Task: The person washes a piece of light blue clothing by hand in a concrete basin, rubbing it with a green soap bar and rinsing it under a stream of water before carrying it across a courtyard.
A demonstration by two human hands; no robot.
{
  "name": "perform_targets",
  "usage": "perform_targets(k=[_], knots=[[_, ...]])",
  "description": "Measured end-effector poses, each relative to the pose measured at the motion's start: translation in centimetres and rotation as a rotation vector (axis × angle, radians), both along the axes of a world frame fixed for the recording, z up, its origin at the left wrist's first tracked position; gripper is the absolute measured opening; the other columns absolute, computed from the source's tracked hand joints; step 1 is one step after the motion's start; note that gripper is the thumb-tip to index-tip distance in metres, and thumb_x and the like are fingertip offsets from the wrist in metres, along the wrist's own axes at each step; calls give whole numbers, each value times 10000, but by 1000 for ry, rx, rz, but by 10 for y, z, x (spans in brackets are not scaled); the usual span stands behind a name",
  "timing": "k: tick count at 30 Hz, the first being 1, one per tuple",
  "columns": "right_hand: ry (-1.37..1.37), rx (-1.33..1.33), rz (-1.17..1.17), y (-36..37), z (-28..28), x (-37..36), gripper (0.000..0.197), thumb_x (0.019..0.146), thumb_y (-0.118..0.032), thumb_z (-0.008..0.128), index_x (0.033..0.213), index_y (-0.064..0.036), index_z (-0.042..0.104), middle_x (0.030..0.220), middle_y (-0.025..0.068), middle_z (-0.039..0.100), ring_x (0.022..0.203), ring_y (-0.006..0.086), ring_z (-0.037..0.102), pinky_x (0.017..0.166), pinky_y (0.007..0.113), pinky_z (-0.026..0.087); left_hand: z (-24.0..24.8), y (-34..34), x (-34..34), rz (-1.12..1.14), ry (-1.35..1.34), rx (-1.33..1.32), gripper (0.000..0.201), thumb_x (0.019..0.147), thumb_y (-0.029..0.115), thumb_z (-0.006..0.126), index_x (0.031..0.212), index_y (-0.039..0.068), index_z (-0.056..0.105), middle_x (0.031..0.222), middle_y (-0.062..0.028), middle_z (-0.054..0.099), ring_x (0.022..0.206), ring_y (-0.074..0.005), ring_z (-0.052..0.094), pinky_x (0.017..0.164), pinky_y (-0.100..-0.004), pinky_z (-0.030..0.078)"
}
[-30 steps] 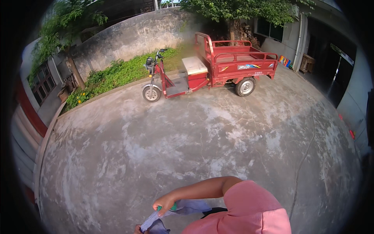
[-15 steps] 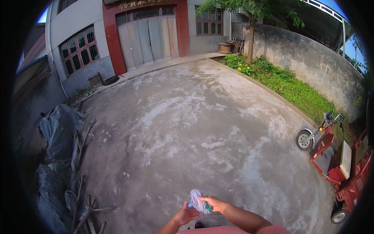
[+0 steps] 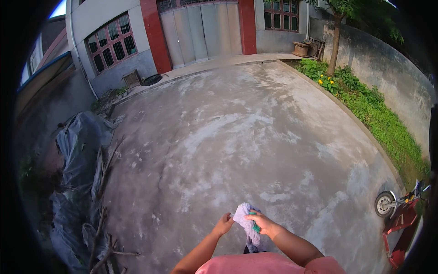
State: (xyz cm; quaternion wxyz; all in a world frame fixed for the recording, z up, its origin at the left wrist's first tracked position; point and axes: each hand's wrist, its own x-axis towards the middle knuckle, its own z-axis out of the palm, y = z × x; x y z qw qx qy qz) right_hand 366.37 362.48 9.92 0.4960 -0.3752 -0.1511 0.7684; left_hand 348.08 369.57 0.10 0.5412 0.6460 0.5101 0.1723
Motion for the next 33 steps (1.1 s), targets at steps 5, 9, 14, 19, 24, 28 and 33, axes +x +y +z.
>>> perform_targets(k=[5, 9, 14, 19, 24, 28, 33], knots=[[51, -57, 93, 150, 31, 51, 297, 783, -102, 535, 1067, -19, 516, 963, 109, 596, 854, 199, 600, 742, 340, 498, 76, 125, 33, 73, -747, -617, 176, 865, 191, 479, 934, 45, 545, 1004, -105, 581, 978, -209, 534, 922, -371, 378], [73, 33, 212, 275, 47, 85, 333, 791, -84, 531, 1112, -25, 468, 1023, 109, 568, 919, 198, 579, 787, 344, 489, 76, 237, 56, 241, -989, -618, 151, 860, 191, 510, 930, 62, 544, 934, -45, 592, 897, -165, 551, 849, -318, 411], [-13, 52, 102, 427, 26, 133, 377, 846, -144, 525, 1190, -33, 417, 1086, 102, 534, 986, 194, 545, 828, 348, 467, 97, 378, 118, 179, -793, -989, 302, 874, 251, 504, 1106, 60, 524, 1040, -64, 584, 980, -198, 547, 844, -353, 432], [-63, 51, -138, 548, 46, 208, 321, 889, -186, 496, 1168, -39, 434, 1093, 86, 533, 976, 173, 547, 829, 333, 466, 60, 534, 172, 184, -680, -720, 307, 887, 188, 494, 1130, 0, 498, 1053, -69, 570, 937, -172, 555, 809, -322, 457], [-102, 33, -370, 677, 48, 322, 228, 822, -80, 561, 1034, 2, 537, 918, 82, 602, 831, 175, 599, 729, 311, 498, 115, 719, 223, 219, -727, -705, 334, 887, 138, 463, 1183, -18, 460, 1069, -101, 568, 922, -167, 565, 801, -311, 463], [-426, -92, -517, 793, 7, 412, 193, 796, -81, 597, 961, 3, 542, 843, 52, 595, 736, 147, 578, 626, 283, 474, 107, 860, 270, 299, -589, -439, 317, 865, 99, 491, 1162, -11, 507, 933, -55, 599, 826, -124, 553, 722, -243, 449], [-788, 16, -267, 962, 32, 457, 166, 810, -133, 599, 897, 0, 550, 763, 27, 572, 651, 92, 503, 580, 251, 428, 127, 999, 299, 319, -368, -63, 248, 849, 80, 521, 1076, -12, 561, 825, -21, 591, 706, -81, 535, 639, -220, 432]])
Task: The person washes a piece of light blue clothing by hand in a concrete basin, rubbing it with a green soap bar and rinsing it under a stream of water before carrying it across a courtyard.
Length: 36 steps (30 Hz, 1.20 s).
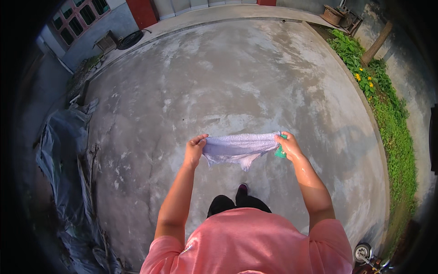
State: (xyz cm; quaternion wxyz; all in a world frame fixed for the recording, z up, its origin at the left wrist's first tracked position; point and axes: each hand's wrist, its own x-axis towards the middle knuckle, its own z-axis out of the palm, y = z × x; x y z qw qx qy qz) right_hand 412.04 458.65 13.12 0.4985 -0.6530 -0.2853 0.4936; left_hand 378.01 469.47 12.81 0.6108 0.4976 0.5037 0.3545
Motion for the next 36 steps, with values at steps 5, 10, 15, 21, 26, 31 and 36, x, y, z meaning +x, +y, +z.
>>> perform_targets(k=[5, 10, 15, 21, 26, 31, 36], knots=[[-254, 245, 202, 162, 42, 19, 204, 808, -145, 596, 938, 8, 557, 769, 37, 583, 654, 103, 516, 577, 259, 426, 76, 104, 29, 137, -178, 263, 145, 835, 35, 548, 958, 2, 615, 795, 4, 591, 706, -57, 519, 653, -192, 418], [-119, -191, 242, 329, -44, 80, 207, 802, -120, 606, 958, 6, 556, 837, 74, 602, 779, 151, 564, 686, 283, 452, -49, 294, 58, 162, 184, 116, 140, 804, 27, 579, 924, -23, 632, 783, -42, 619, 681, -84, 558, 599, -212, 465], [-90, 70, 249, 468, -16, 119, 185, 823, -99, 590, 992, -27, 567, 888, 53, 598, 835, 134, 563, 714, 270, 451, -16, 440, 84, 44, 124, 68, 213, 786, 47, 597, 983, -31, 615, 774, -44, 610, 684, -95, 561, 642, -217, 467], [-828, 40, 529, 616, 50, 150, 375, 742, -282, 669, 990, -30, 544, 979, 152, 579, 931, 285, 549, 795, 357, 432, 30, 606, 137, -248, 530, 430, 351, 692, -4, 615, 1032, -26, 536, 908, -149, 592, 807, -246, 580, 735, -318, 472], [-1079, -26, 668, 743, 39, 207, 350, 719, -256, 677, 967, -48, 543, 1029, 153, 549, 998, 302, 513, 818, 393, 419, 20, 725, 192, -275, 739, 695, 289, 660, -19, 610, 941, 0, 546, 941, -179, 562, 868, -341, 559, 765, -378, 470], [-1156, -200, 895, 872, 58, 250, 223, 720, -212, 663, 891, -86, 594, 924, 127, 583, 918, 298, 553, 772, 402, 437, 27, 841, 246, -250, 892, 539, 251, 658, 21, 664, 894, 33, 578, 916, -161, 564, 863, -319, 561, 758, -373, 463], [-1088, 73, 986, 1017, 73, 320, 183, 766, -199, 628, 876, -57, 590, 839, 119, 587, 826, 291, 568, 710, 392, 442, 62, 967, 264, -371, 843, 717, 188, 731, 154, 681, 877, 51, 623, 824, -59, 584, 778, -246, 579, 744, -326, 458]])
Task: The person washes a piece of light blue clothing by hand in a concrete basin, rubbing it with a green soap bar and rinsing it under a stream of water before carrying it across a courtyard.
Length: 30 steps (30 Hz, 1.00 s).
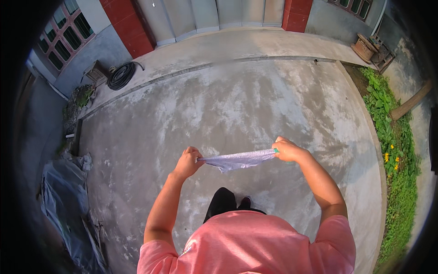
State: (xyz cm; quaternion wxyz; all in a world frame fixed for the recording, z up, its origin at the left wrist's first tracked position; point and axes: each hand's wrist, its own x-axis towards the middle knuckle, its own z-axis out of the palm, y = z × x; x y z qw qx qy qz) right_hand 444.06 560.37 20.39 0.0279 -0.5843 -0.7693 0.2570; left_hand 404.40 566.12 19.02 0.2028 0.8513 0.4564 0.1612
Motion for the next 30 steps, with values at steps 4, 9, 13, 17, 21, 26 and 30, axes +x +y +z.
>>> perform_targets(k=[4, 9, 13, 17, 21, 26, 30], knots=[[385, -551, -64, 140, 82, 33, 194, 782, -190, 646, 890, -46, 574, 749, 23, 599, 740, 128, 594, 602, 265, 441, 58, 130, 7, -110, -304, -691, 223, 790, 236, 639, 889, 39, 604, 865, -35, 591, 791, -197, 572, 763, -328, 447], [1489, -485, -516, 330, 6, 81, 554, 789, -513, 507, 1110, -62, 517, 1041, 98, 584, 920, 190, 583, 832, 346, 459, 28, 324, 72, -155, -1422, -1255, 809, 789, 680, 337, 1270, 31, 386, 1231, -167, 475, 1131, -275, 462, 958, -428, 341], [1694, -827, -831, 380, -83, 5, 724, 800, -661, 331, 1168, -60, 497, 1117, 101, 567, 986, 212, 564, 878, 380, 439, -42, 361, 99, 67, -1619, -1615, 805, 796, 637, 394, 1268, -14, 376, 1261, -189, 441, 1167, -298, 429, 988, -452, 318], [1600, -1066, -829, 446, -157, 37, 348, 845, -351, 524, 970, -33, 587, 879, 75, 635, 792, 186, 621, 733, 339, 506, -93, 478, 93, 246, -920, -1671, 360, 831, 40, 475, 1172, -74, 454, 1138, -179, 541, 1051, -286, 532, 957, -408, 388], [1261, -915, -784, 556, -135, 63, 175, 799, -82, 594, 961, -19, 570, 852, 52, 618, 741, 152, 610, 647, 294, 505, -115, 586, 95, 350, -758, -1562, 339, 846, 62, 476, 1145, -98, 462, 1137, -178, 540, 1024, -283, 548, 920, -393, 426], [1118, -760, -735, 722, -142, 142, 191, 788, -76, 609, 964, -27, 554, 798, 41, 586, 677, 118, 566, 597, 288, 478, -128, 737, 153, 422, -695, -1398, 370, 810, 140, 601, 1099, -71, 506, 1023, -115, 585, 892, -204, 587, 806, -323, 483], [949, -694, -906, 846, -143, 190, 302, 774, -80, 612, 1056, -13, 529, 854, 97, 592, 750, 151, 572, 628, 307, 485, -134, 840, 206, 748, -481, -1118, 540, 704, 274, 727, 1090, -36, 511, 917, -97, 590, 766, -182, 581, 691, -286, 474]])
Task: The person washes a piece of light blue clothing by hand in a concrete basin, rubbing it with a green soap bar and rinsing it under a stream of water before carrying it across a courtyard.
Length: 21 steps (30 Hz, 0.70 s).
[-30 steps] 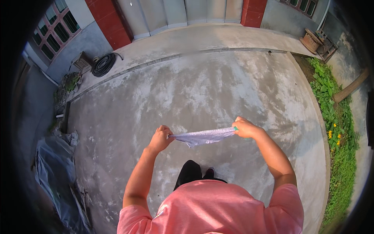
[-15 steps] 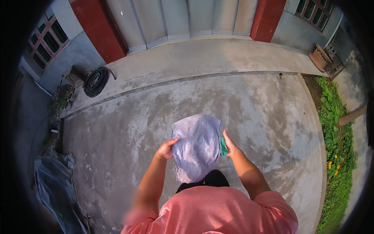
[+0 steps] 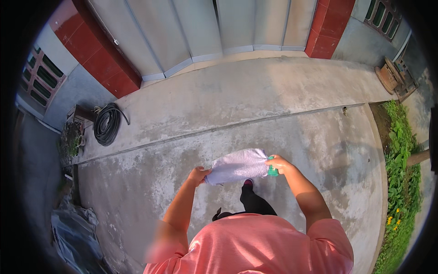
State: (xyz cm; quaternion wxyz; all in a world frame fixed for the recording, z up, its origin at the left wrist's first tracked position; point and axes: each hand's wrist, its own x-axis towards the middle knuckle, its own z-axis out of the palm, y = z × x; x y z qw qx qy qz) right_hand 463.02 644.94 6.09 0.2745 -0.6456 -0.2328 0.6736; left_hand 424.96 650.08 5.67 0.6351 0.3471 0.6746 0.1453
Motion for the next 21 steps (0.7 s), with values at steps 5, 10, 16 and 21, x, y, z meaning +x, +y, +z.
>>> perform_targets(k=[5, 10, 16, 21], knots=[[-285, 327, 387, 138, 51, 26, 587, 744, -192, 682, 1241, -23, 418, 1092, 156, 550, 971, 216, 544, 809, 314, 449, 63, 122, 51, -724, 257, 574, 509, 670, 194, 707, 1105, 14, 514, 974, -150, 547, 904, -270, 541, 804, -318, 449], [-870, 421, 1146, 281, 99, 46, 462, 716, -254, 681, 1097, -38, 534, 1052, 167, 539, 987, 308, 517, 855, 381, 419, 60, 251, 78, -860, 625, 766, 361, 620, 121, 674, 971, 66, 609, 1075, -142, 467, 1015, -338, 448, 883, -385, 402], [-521, 477, 680, 475, 67, 117, 174, 766, -165, 552, 876, -30, 557, 945, 111, 521, 803, 196, 551, 693, 321, 444, 68, 464, 105, -716, 23, 493, 229, 699, 129, 660, 895, 17, 617, 839, -97, 624, 788, -172, 581, 719, -291, 451], [38, 328, 273, 614, 103, 133, 79, 709, -82, 510, 785, -60, 513, 698, -17, 475, 657, 74, 422, 565, 245, 358, 82, 633, 115, -618, -268, 391, 186, 745, 111, 651, 900, 44, 571, 788, 13, 578, 738, -80, 514, 687, -242, 427]])
